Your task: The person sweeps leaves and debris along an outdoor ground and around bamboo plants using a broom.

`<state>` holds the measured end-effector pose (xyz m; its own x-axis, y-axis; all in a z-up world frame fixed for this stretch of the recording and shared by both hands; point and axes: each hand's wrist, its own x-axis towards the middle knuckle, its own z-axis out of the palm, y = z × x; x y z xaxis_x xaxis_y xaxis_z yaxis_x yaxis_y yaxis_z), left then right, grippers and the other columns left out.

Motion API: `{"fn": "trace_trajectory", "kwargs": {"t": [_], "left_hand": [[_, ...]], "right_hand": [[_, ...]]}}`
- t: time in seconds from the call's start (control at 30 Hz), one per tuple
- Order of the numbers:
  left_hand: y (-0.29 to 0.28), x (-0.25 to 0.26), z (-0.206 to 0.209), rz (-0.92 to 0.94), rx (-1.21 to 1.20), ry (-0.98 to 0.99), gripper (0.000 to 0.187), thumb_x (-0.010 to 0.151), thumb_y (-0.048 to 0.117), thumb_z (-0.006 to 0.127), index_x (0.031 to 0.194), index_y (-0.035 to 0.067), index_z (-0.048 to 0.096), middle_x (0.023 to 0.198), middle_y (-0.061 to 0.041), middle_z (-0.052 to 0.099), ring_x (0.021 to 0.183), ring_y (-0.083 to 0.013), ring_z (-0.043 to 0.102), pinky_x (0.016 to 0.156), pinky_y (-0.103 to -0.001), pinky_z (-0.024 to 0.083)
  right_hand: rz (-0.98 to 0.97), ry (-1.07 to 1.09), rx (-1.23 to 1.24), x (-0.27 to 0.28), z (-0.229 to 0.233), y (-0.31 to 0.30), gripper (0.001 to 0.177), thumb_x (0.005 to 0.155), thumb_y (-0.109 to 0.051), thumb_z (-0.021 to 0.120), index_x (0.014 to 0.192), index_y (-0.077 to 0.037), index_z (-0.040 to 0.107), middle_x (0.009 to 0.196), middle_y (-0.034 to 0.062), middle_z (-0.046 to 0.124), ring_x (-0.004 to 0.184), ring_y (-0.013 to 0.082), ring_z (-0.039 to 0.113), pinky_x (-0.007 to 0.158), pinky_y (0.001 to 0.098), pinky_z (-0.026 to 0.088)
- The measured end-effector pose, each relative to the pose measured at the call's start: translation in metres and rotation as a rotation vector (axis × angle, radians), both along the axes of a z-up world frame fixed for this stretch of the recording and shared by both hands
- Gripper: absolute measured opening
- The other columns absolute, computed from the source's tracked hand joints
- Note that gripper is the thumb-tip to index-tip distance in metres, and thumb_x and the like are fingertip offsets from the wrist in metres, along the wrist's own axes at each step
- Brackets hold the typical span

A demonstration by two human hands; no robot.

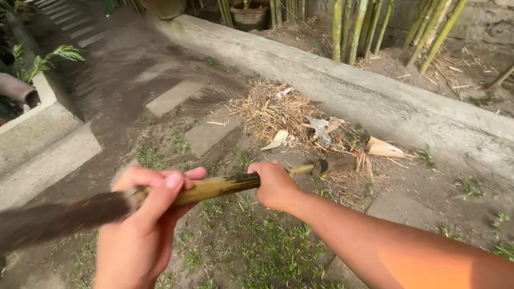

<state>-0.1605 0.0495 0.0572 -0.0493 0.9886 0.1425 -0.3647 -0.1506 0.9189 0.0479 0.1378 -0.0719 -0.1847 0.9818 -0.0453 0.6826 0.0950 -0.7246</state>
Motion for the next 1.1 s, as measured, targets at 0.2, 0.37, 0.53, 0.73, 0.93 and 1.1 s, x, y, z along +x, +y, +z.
{"fn": "trace_trajectory", "kwargs": {"t": [0.2, 0.37, 0.53, 0.73, 0.93, 1.1], "left_hand": [[-0.005, -0.028, 0.001, -0.118, 0.043, -0.110, 0.010, 0.096, 0.000, 0.066, 0.089, 0.000, 0.059, 0.095, -0.020, 0.071, 0.112, -0.0456, 0.074, 0.093, -0.058, 0.060], [-0.005, -0.006, -0.005, 0.054, -0.127, 0.129, 0.010, 0.088, -0.005, 0.066, 0.084, 0.000, 0.058, 0.094, -0.022, 0.073, 0.106, -0.0441, 0.076, 0.090, -0.050, 0.062], [-0.015, -0.009, -0.006, 0.072, 0.026, 0.032, 0.011, 0.089, 0.001, 0.066, 0.084, 0.001, 0.057, 0.095, -0.020, 0.073, 0.111, -0.0385, 0.076, 0.092, -0.050, 0.064], [0.001, 0.015, -0.024, -0.019, -0.250, -0.015, 0.013, 0.086, 0.005, 0.069, 0.082, 0.002, 0.057, 0.091, -0.022, 0.074, 0.099, -0.0379, 0.080, 0.083, -0.048, 0.064], [0.024, 0.048, -0.035, 0.027, -0.149, -0.059, 0.016, 0.087, 0.003, 0.072, 0.087, 0.004, 0.056, 0.097, -0.015, 0.072, 0.105, -0.0292, 0.074, 0.080, -0.039, 0.055], [0.015, 0.015, -0.001, 0.064, 0.075, 0.039, 0.012, 0.091, 0.004, 0.071, 0.088, 0.001, 0.060, 0.095, -0.017, 0.070, 0.108, -0.0329, 0.077, 0.097, -0.044, 0.060]], "right_hand": [[-0.052, 0.006, -0.116, -0.017, 0.006, -0.040, 0.027, 0.080, 0.009, 0.064, 0.093, -0.014, 0.070, 0.087, 0.0067, 0.065, 0.082, 0.0237, 0.064, 0.076, 0.0428, 0.052], [0.042, 0.121, -0.235, -0.017, -0.014, -0.016, 0.032, 0.081, 0.009, 0.060, 0.098, -0.017, 0.067, 0.082, 0.0077, 0.066, 0.077, 0.0240, 0.068, 0.071, 0.0451, 0.053], [0.113, 0.023, 0.082, -0.009, -0.003, 0.006, 0.030, 0.073, 0.013, 0.065, 0.093, -0.010, 0.067, 0.089, 0.0137, 0.063, 0.097, 0.0310, 0.056, 0.081, 0.0457, 0.048], [-0.100, -0.088, -0.161, 0.023, -0.028, -0.038, 0.026, 0.082, 0.002, 0.068, 0.096, -0.019, 0.071, 0.091, 0.0085, 0.066, 0.099, 0.0248, 0.060, 0.086, 0.0413, 0.045], [0.115, -0.034, -0.043, 0.036, -0.045, 0.041, 0.025, 0.084, 0.004, 0.059, 0.096, -0.015, 0.067, 0.090, 0.0094, 0.072, 0.084, 0.0238, 0.071, 0.072, 0.0383, 0.052], [0.081, 0.003, 0.181, 0.008, -0.008, 0.050, 0.026, 0.077, 0.010, 0.062, 0.093, -0.010, 0.068, 0.091, 0.0111, 0.068, 0.094, 0.0284, 0.062, 0.080, 0.0415, 0.048]]}}
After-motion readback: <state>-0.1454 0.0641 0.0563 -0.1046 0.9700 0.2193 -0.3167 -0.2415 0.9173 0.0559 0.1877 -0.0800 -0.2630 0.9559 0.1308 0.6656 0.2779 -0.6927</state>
